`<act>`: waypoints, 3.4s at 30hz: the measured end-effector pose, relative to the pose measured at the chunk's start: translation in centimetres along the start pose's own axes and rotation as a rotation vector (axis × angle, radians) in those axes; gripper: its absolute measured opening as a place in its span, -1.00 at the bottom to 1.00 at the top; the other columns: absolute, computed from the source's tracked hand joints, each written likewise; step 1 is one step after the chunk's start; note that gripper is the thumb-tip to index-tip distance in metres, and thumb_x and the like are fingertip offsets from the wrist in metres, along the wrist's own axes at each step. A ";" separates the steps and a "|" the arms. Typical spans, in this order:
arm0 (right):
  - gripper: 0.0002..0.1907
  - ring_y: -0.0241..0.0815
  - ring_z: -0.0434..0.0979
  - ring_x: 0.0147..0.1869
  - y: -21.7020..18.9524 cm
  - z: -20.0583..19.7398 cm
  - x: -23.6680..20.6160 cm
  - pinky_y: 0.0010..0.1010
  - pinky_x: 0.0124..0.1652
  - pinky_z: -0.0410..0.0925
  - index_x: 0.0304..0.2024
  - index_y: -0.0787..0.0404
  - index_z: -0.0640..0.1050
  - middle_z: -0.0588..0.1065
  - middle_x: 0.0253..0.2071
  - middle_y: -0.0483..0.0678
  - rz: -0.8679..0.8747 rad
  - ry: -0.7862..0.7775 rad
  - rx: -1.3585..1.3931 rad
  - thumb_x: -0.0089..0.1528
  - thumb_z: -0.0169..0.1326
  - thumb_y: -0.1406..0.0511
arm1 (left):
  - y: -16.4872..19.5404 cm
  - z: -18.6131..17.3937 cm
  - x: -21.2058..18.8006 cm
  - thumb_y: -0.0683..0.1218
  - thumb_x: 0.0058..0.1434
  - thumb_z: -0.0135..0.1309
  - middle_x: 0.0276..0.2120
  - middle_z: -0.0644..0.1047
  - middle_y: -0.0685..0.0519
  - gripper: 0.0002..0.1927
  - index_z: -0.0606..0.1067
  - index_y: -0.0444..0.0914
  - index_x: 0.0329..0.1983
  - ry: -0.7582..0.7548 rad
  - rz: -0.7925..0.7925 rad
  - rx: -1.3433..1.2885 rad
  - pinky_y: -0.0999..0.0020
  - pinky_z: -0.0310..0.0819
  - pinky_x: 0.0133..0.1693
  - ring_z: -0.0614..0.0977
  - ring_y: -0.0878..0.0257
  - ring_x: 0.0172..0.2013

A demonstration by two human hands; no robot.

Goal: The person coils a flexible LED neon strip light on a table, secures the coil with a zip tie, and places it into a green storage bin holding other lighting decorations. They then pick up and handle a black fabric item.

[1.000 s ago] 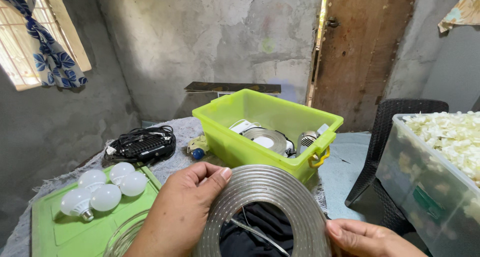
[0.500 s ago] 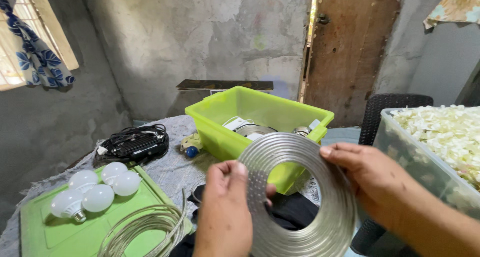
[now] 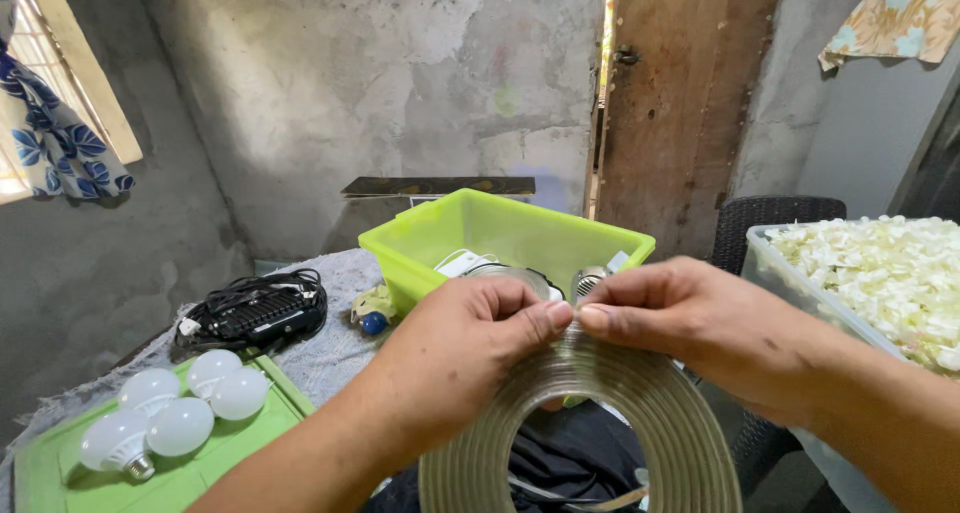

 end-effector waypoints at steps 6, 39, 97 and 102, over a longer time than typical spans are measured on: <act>-0.73 -0.27 0.41 -0.36 5.8 -5.5 -1.7 -0.40 -0.33 0.32 -0.03 0.33 0.57 0.49 -0.41 -0.09 -0.016 0.166 0.024 0.28 0.19 0.28 | -0.4 -3.1 -2.5 0.00 0.33 0.04 -0.49 0.65 0.04 -0.67 0.63 -0.37 -0.25 0.206 -0.061 0.076 0.47 0.51 -0.41 0.61 0.36 -0.51; -0.74 -0.27 0.31 -0.46 10.4 -4.3 -6.4 -0.38 -0.48 0.24 -0.05 0.25 0.49 0.37 -0.49 -0.07 -0.022 0.397 0.090 0.30 0.10 0.22 | -2.9 -4.9 -5.9 -0.02 0.26 0.09 -0.53 0.63 -0.02 -0.65 0.60 -0.45 -0.28 0.382 -0.093 -0.099 0.38 0.52 -0.45 0.60 0.28 -0.57; -0.73 -0.40 0.34 -0.36 2.4 -3.2 0.5 -0.47 -0.37 0.24 -0.24 0.24 0.52 0.41 -0.43 -0.22 0.150 -0.042 -0.083 0.18 0.19 0.18 | -2.2 1.2 0.9 0.02 0.38 0.01 -0.44 0.66 -0.08 -0.62 0.63 -0.40 -0.18 -0.064 -0.268 0.087 0.39 0.54 -0.39 0.64 0.26 -0.51; -0.73 -0.26 0.35 -0.37 5.8 -6.3 -1.3 -0.38 -0.38 0.23 -0.10 0.30 0.55 0.43 -0.38 -0.13 0.121 -0.029 0.142 0.24 0.28 0.29 | -2.1 0.3 -0.1 -0.01 0.35 0.02 -0.48 0.66 -0.04 -0.64 0.64 -0.41 -0.20 0.057 -0.216 0.016 0.40 0.54 -0.41 0.63 0.28 -0.52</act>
Point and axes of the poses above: each hand's wrist, its own x-axis towards the middle knuckle, its own z-axis out of the palm, y = z × x, the point moved 9 cm from there along x, towards the middle knuckle
